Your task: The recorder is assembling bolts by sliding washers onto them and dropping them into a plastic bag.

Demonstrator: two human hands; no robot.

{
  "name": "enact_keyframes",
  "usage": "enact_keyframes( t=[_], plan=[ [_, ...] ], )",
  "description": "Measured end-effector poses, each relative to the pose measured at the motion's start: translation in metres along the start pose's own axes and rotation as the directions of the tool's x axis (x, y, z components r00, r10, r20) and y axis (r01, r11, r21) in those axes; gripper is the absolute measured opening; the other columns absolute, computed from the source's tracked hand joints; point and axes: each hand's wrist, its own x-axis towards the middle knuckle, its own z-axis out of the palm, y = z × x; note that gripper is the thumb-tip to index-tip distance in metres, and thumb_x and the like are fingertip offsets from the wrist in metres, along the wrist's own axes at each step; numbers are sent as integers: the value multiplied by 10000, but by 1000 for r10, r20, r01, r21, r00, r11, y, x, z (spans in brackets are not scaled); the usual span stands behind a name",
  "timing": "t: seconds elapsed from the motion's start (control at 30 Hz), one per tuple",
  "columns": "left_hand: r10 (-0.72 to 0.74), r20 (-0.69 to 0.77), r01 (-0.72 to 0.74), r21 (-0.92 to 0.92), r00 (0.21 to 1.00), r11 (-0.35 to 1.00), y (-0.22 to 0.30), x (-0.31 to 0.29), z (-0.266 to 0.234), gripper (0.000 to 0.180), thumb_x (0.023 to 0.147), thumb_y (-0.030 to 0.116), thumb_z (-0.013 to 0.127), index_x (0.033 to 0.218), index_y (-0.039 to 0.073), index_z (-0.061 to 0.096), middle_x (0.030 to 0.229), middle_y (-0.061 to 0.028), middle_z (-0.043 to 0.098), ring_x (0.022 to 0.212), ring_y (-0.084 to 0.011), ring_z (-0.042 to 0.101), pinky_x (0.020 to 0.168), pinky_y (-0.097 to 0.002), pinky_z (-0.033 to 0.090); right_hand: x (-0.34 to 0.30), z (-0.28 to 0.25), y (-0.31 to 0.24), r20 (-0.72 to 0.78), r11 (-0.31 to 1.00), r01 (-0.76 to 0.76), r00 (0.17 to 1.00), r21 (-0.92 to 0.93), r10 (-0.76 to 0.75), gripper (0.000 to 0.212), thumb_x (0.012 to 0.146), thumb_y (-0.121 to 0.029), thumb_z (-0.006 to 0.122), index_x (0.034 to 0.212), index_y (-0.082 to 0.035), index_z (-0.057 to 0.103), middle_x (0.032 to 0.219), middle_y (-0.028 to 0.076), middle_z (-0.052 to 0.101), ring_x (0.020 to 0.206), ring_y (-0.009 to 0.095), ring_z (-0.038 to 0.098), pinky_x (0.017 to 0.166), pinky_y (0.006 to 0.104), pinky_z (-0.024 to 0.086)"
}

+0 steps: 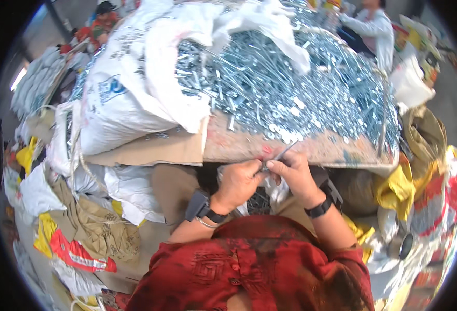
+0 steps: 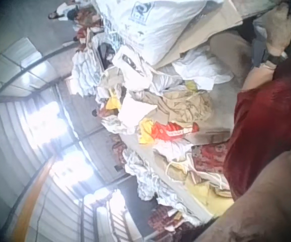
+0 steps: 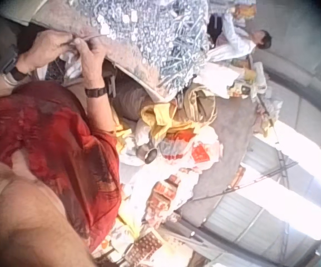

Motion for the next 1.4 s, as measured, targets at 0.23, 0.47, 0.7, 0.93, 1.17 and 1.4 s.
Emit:
enact_keyframes(
  t=[0.23,0.47,0.7,0.93,1.17,1.4],
  plan=[
    [49,-119,-46,30,992,999,-6,0,0,132,846,113,703,936,33,647,780,-187,640,685,-348,642,604,-421,485,32,46,5,50,950,312,949,-16,-311,554,990,-461,512,1161,45,658,1204,155,649,1097,215,604,917,339,476],
    [-227,-235,177,-218,945,960,-5,8,-33,176,902,169,709,952,4,670,681,-142,552,596,-152,502,572,-337,444,15,39,-8,-66,961,275,960,34,-272,624,1020,-503,431,1223,57,619,1341,176,579,1205,278,564,997,378,453],
    [-207,-128,204,-32,970,978,8,2,-33,181,870,192,718,941,41,650,780,-195,625,727,-418,601,602,-416,470,11,8,-8,-369,998,66,928,22,-54,495,1044,-409,452,996,48,637,653,24,559,722,169,656,721,312,533],
    [106,-133,-76,212,986,974,6,-4,-10,203,812,208,735,864,46,625,779,-148,641,712,-364,635,590,-427,493,12,1,-20,-18,650,218,942,-728,-336,259,984,-236,578,923,0,668,690,79,647,681,149,626,578,342,481],
    [304,-7,-300,153,953,942,14,-9,-9,164,808,147,740,868,39,633,753,-97,634,680,-247,659,584,-356,489,-20,8,-38,14,819,78,996,-569,-85,275,927,-171,620,706,-13,580,614,46,479,597,107,444,533,321,340],
    [182,442,161,-633,879,757,13,-3,-23,205,822,166,726,722,20,623,658,-9,606,592,-93,516,581,-262,443,-53,4,-50,175,982,72,984,-172,-41,351,930,-227,618,649,-49,504,637,-25,468,587,63,388,531,254,294]
  ],
)
